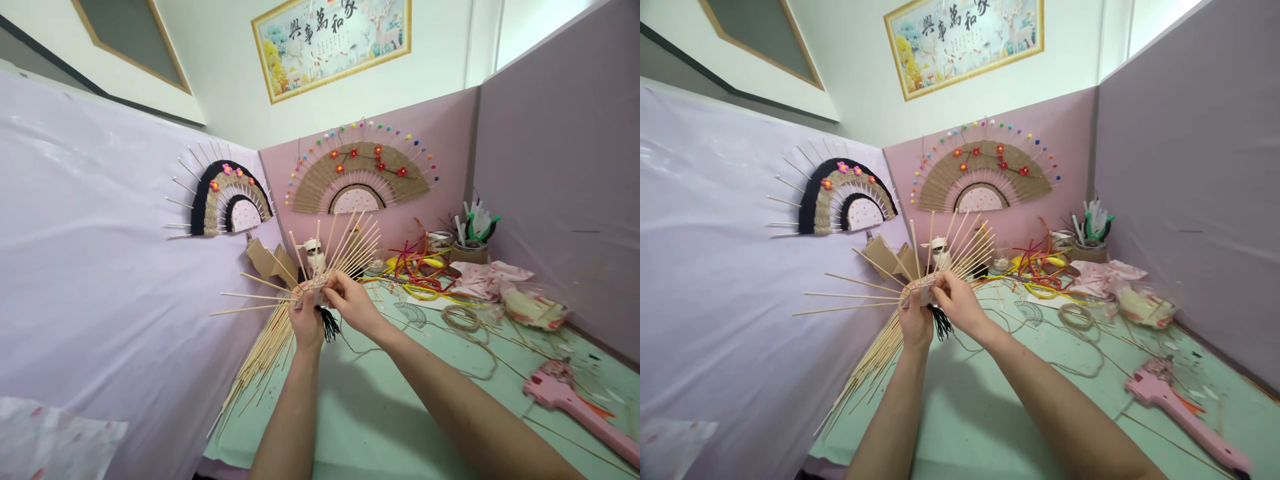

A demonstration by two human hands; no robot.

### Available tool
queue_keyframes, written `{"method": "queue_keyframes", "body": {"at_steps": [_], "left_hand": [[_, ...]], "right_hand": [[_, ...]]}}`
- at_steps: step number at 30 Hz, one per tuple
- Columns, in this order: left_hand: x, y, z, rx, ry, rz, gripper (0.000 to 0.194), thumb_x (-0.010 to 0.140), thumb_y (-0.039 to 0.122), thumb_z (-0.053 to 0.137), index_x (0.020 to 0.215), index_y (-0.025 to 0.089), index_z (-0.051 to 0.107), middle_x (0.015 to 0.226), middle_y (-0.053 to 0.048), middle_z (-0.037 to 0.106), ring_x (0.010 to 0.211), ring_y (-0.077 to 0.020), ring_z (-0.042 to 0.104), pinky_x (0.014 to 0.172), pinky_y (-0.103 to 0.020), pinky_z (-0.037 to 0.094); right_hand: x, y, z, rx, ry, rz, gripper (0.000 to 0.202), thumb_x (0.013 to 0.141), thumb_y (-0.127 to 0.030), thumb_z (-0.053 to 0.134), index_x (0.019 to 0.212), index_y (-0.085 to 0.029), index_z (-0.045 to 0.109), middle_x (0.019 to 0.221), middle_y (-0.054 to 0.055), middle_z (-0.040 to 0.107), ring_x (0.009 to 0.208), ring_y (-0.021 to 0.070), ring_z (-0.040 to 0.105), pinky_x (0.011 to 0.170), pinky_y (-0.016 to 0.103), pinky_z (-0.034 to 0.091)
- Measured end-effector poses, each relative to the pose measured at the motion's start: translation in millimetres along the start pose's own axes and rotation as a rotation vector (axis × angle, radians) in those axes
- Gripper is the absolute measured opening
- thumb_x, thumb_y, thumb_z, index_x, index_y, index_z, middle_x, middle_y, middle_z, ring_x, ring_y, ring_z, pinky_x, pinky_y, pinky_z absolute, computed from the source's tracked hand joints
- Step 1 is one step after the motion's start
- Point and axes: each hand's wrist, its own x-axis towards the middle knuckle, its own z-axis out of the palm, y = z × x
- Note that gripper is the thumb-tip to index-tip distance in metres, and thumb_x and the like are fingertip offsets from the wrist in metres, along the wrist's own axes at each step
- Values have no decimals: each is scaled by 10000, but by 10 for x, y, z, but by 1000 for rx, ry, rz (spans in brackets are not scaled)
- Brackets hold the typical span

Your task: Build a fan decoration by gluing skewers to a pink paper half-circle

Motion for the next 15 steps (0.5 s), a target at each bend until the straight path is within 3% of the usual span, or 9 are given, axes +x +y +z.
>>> {"method": "queue_keyframes", "body": {"at_steps": [5, 9, 12, 15], "left_hand": [[35, 14, -2, 1, 92, 9, 255, 707, 382, 766, 758, 175, 626, 717, 16, 648, 673, -133, 630, 676, -274, 495], [76, 30, -21, 2, 148, 34, 250, 687, 366, 781, 761, 173, 642, 727, 15, 663, 695, -137, 640, 713, -286, 506], [99, 43, -45, 26, 132, 58, 245, 696, 371, 779, 774, 173, 659, 736, 5, 670, 709, -139, 646, 728, -289, 514], [104, 49, -74, 98, 72, 91, 265, 712, 401, 767, 796, 171, 667, 743, -8, 665, 731, -157, 653, 735, -306, 524]], "right_hand": [[36, -74, -118, -9, -112, 48, 99, 791, -265, 582, 750, -194, 527, 608, -48, 544, 566, 112, 519, 533, 231, 397], [62, -223, -391, 43, -185, 139, 179, 773, -338, 652, 838, -186, 583, 543, -88, 447, 486, 79, 397, 463, 206, 277], [56, -371, -649, 130, -176, 163, 273, 764, -400, 697, 900, -184, 603, 584, -78, 477, 485, 65, 375, 449, 202, 254], [13, -531, -858, 250, -84, 114, 268, 746, -393, 735, 872, -188, 619, 631, -55, 522, 501, 63, 398, 455, 211, 288]]}}
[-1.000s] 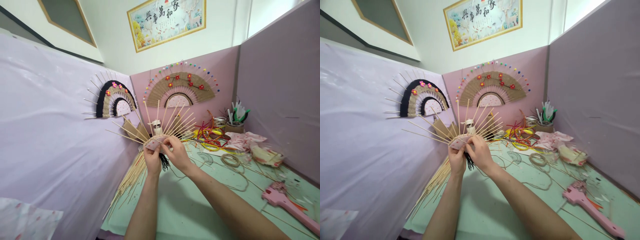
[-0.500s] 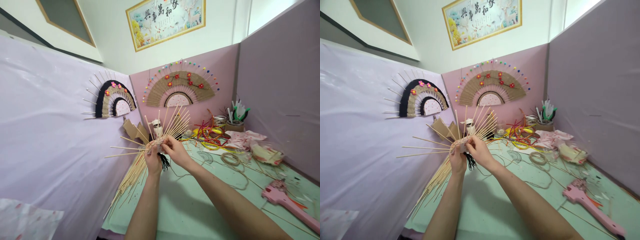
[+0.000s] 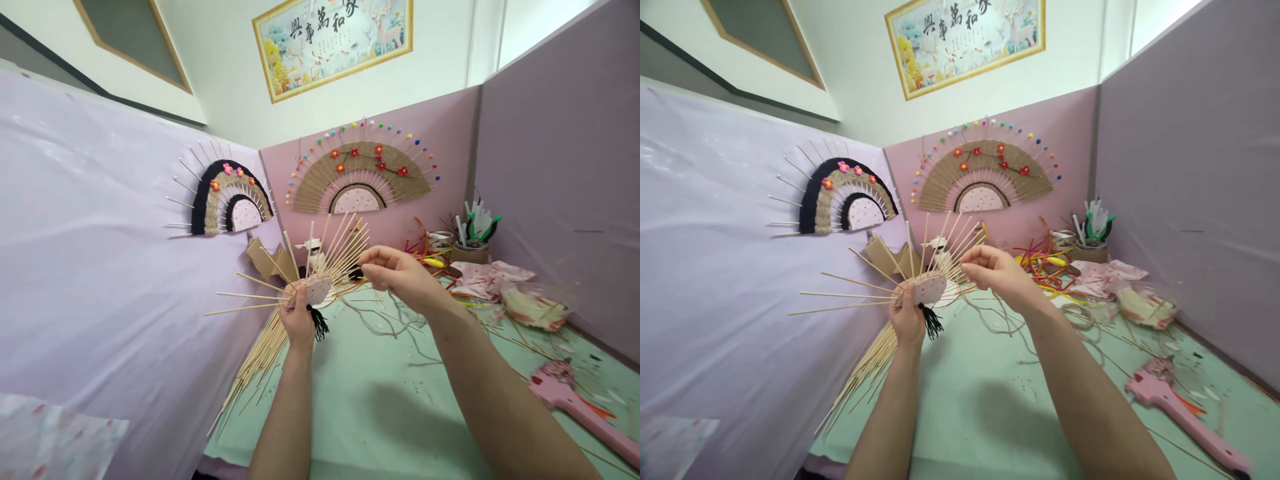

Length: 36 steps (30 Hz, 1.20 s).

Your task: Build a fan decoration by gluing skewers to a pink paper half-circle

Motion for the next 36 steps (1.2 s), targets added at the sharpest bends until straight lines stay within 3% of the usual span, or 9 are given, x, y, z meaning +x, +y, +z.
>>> {"method": "queue_keyframes", "body": {"at_steps": [7, 15, 19, 22, 27, 33, 36], "left_hand": [[-73, -7, -29, 275, -125, 194, 236, 755, 394, 737, 789, 164, 694, 801, -30, 642, 773, -155, 617, 747, -270, 492], [-127, 20, -17, 384, -310, 344, 119, 806, 297, 697, 839, 191, 739, 878, -56, 649, 869, -179, 621, 815, -306, 488], [-113, -1, -22, 360, -268, 301, 142, 794, 325, 708, 822, 187, 731, 875, -53, 647, 858, -175, 622, 801, -296, 488], [-77, -13, -26, 288, -159, 227, 213, 767, 383, 727, 798, 173, 709, 830, -40, 643, 805, -163, 623, 768, -284, 495], [-9, 58, -10, 80, -40, 91, 258, 733, 402, 755, 784, 164, 673, 757, -15, 642, 736, -149, 626, 739, -290, 519], [0, 145, 19, -83, -5, 20, 238, 708, 363, 787, 746, 169, 656, 705, 12, 630, 694, -119, 618, 725, -259, 515], [-27, 137, 32, -90, -40, -10, 248, 698, 373, 796, 758, 168, 671, 699, 7, 640, 678, -119, 620, 725, -261, 512]], "right_hand": [[-282, -366, 16, 84, 85, -247, 118, 810, -321, 701, 880, -233, 664, 784, 7, 662, 486, 71, 422, 435, 248, 332], [-362, -433, 89, 30, 178, -389, 265, 862, -288, 637, 1125, -278, 653, 1117, 45, 678, 519, 58, 458, 460, 255, 410], [-299, -404, 82, 52, 303, -343, 274, 835, -293, 658, 1109, -278, 666, 1125, 39, 678, 510, 50, 470, 472, 255, 421], [-243, -367, 62, 28, 423, -271, 184, 798, -310, 688, 965, -235, 698, 920, 20, 710, 490, 54, 457, 465, 239, 390], [-48, -100, -115, -317, 506, -159, 187, 733, -363, 717, 768, -182, 689, 666, -3, 648, 562, 107, 522, 516, 239, 372], [269, 469, -245, -903, 372, 107, 185, 797, -331, 623, 716, -177, 685, 670, 34, 676, 644, 169, 580, 609, 272, 372], [336, 666, -197, -1036, 276, 164, 191, 826, -297, 595, 700, -178, 677, 735, 57, 699, 721, 184, 596, 637, 268, 362]]}}
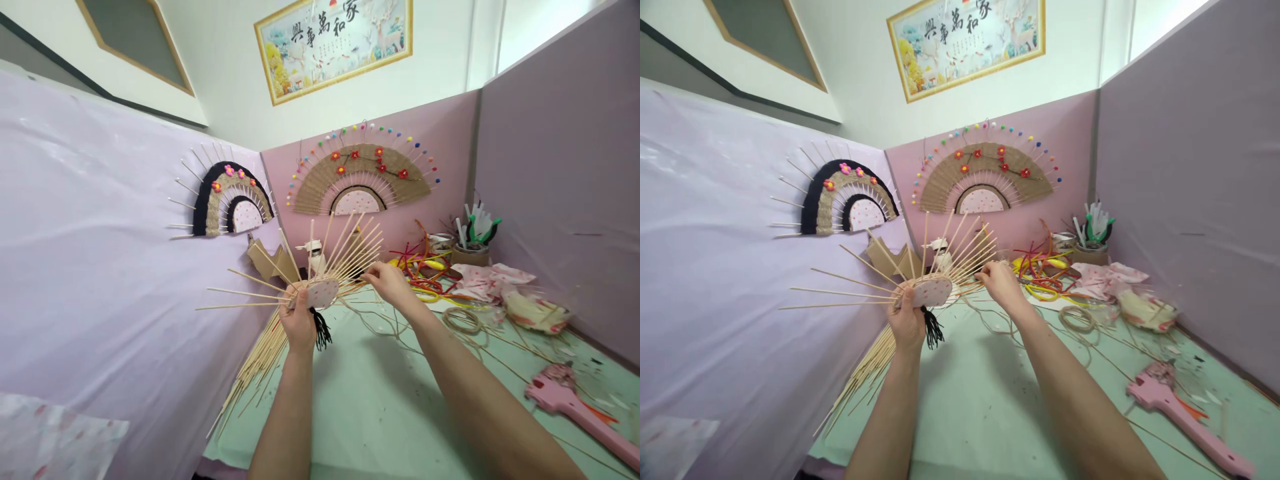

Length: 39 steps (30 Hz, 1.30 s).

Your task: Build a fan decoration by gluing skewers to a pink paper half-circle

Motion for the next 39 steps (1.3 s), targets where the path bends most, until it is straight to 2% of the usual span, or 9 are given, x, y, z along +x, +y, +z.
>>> {"method": "queue_keyframes", "body": {"at_steps": [3, 8, 13, 16, 21, 26, 30, 36, 39], "left_hand": [[-8, -12, 3, -27, 6, -19, 278, 683, 401, 806, 786, 174, 684, 739, -10, 673, 718, -140, 646, 748, -282, 518], [22, -35, -20, -68, 33, -32, 314, 659, 422, 823, 802, 176, 692, 785, -37, 709, 762, -174, 678, 768, -317, 530], [33, -81, -44, -91, 58, -45, 342, 623, 408, 849, 826, 178, 698, 796, -34, 718, 759, -173, 679, 790, -333, 528], [32, -93, -44, -81, 68, -49, 337, 618, 404, 851, 815, 180, 695, 787, -29, 714, 750, -170, 676, 785, -334, 528], [21, -76, -28, -53, 33, -52, 328, 642, 420, 832, 809, 177, 689, 777, -30, 706, 734, -169, 671, 760, -324, 526], [22, -69, -27, -60, 28, -63, 336, 628, 427, 839, 808, 183, 693, 774, -22, 706, 715, -157, 661, 743, -314, 521], [40, -84, -46, -41, 63, -65, 352, 622, 441, 838, 806, 180, 690, 780, -28, 708, 735, -167, 668, 751, -324, 524], [50, -133, -74, -32, 74, -73, 346, 623, 424, 838, 802, 165, 693, 781, -43, 712, 741, -174, 677, 757, -326, 528], [50, -163, -82, -41, 64, -85, 324, 631, 407, 835, 802, 170, 695, 794, -39, 719, 753, -172, 680, 763, -324, 527]], "right_hand": [[-3, 23, 70, -22, -74, -21, 211, 840, -302, 589, 685, -182, 668, 712, 48, 686, 710, 180, 586, 616, 261, 345], [-58, 30, -43, -82, -165, -43, 195, 842, -317, 602, 710, -192, 673, 705, 44, 680, 699, 189, 591, 598, 266, 328], [-210, -194, -213, -212, 99, -170, 191, 903, -271, 524, 825, -187, 678, 906, 91, 705, 879, 240, 607, 722, 313, 374], [-339, -402, -274, -83, 238, -356, 176, 922, -256, 512, 843, -189, 654, 900, 78, 692, 890, 237, 592, 785, 334, 395], [-460, -588, -170, 123, 202, -572, 115, 923, -270, 546, 880, -201, 627, 907, 70, 670, 900, 226, 579, 812, 335, 419], [-403, -525, 73, 69, 153, -514, 69, 884, -256, 594, 886, -203, 637, 933, 95, 651, 939, 262, 556, 828, 377, 429], [-344, -478, 75, 166, 123, -461, 127, 888, -204, 532, 793, -199, 616, 876, 81, 652, 878, 230, 560, 808, 354, 423], [-290, -422, -111, 707, -226, -109, 183, 843, -368, 520, 759, -207, 498, 692, -6, 623, 636, 134, 546, 623, 266, 417], [-260, -369, -117, 902, -367, -11, 287, 806, -481, 563, 816, -204, 486, 614, -43, 579, 509, 96, 472, 524, 233, 363]]}}
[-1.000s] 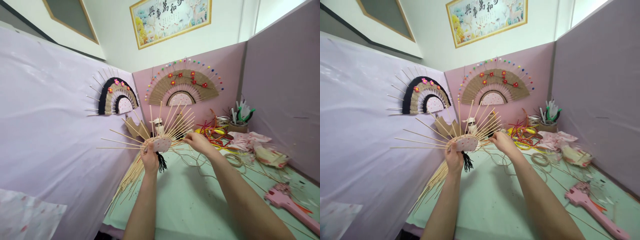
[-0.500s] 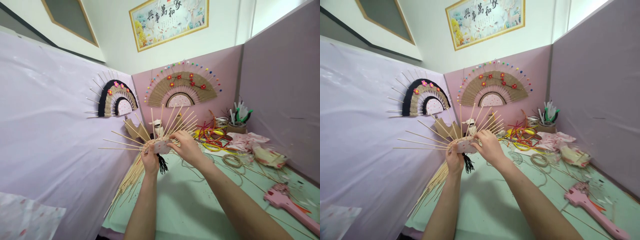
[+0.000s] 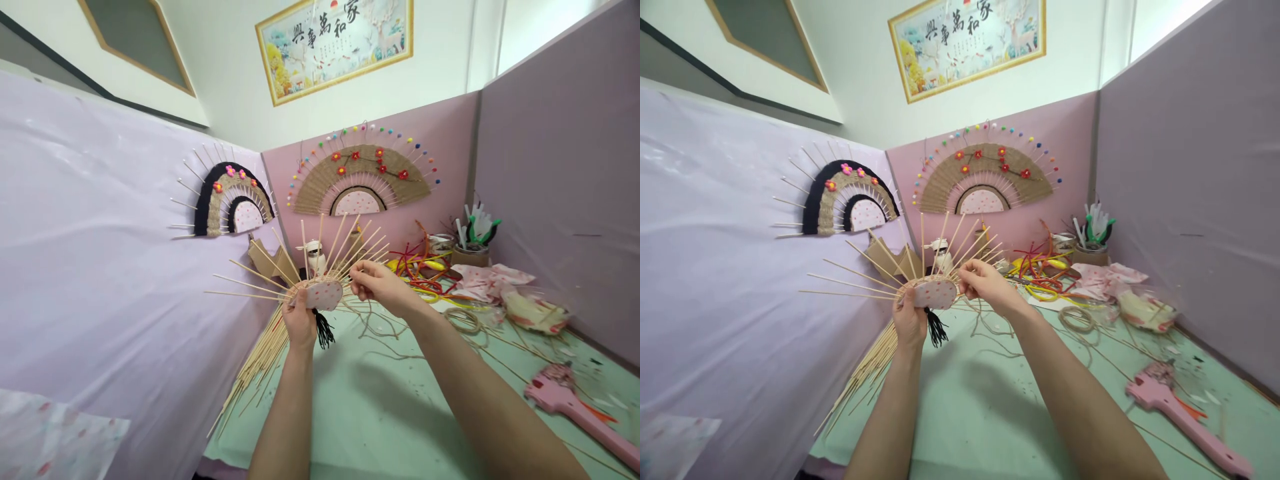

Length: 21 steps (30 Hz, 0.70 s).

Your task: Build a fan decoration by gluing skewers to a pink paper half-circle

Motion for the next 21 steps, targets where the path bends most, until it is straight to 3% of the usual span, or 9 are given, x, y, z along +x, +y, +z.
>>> {"method": "queue_keyframes", "body": {"at_steps": [2, 6, 9, 12, 16, 21], "left_hand": [[3, -13, -2, -4, 9, -6, 319, 626, 396, 838, 796, 167, 695, 785, -36, 716, 741, -165, 676, 758, -321, 527], [8, -10, 3, 14, 36, -12, 308, 617, 389, 835, 776, 163, 699, 760, -29, 702, 715, -158, 662, 735, -312, 523], [9, 4, 5, 1, 40, -27, 270, 621, 369, 827, 760, 176, 699, 757, -12, 693, 720, -150, 655, 733, -303, 517], [8, 18, 4, 12, 40, -27, 251, 639, 364, 809, 762, 180, 691, 760, -11, 688, 724, -153, 656, 728, -304, 513], [11, 34, 0, 40, 25, -16, 270, 653, 376, 790, 784, 169, 677, 773, -24, 687, 735, -162, 663, 724, -305, 509], [27, 45, -5, 26, 50, -3, 230, 652, 345, 791, 758, 177, 673, 744, 10, 671, 707, -131, 640, 716, -274, 493]], "right_hand": [[20, 41, -9, -74, 23, -13, 332, 770, -495, 623, 864, -194, 518, 589, -63, 541, 496, 92, 440, 500, 225, 320], [48, 117, 50, -464, 106, -157, 311, 723, -382, 725, 943, -193, 615, 588, -71, 497, 571, 118, 466, 549, 236, 317], [55, 135, 114, -706, 135, -280, 87, 801, -274, 655, 830, -191, 660, 627, -34, 520, 616, 126, 474, 598, 250, 324], [57, 120, 125, -759, 148, -364, 129, 849, -200, 571, 752, -181, 655, 699, 7, 567, 670, 137, 497, 638, 259, 347], [36, 58, 22, -555, 55, -242, 153, 815, -262, 600, 695, -175, 634, 725, 10, 587, 693, 137, 515, 640, 256, 376], [-12, -47, -213, 131, -82, 77, 304, 732, -441, 674, 667, -184, 524, 625, -37, 556, 530, 79, 438, 570, 240, 377]]}}
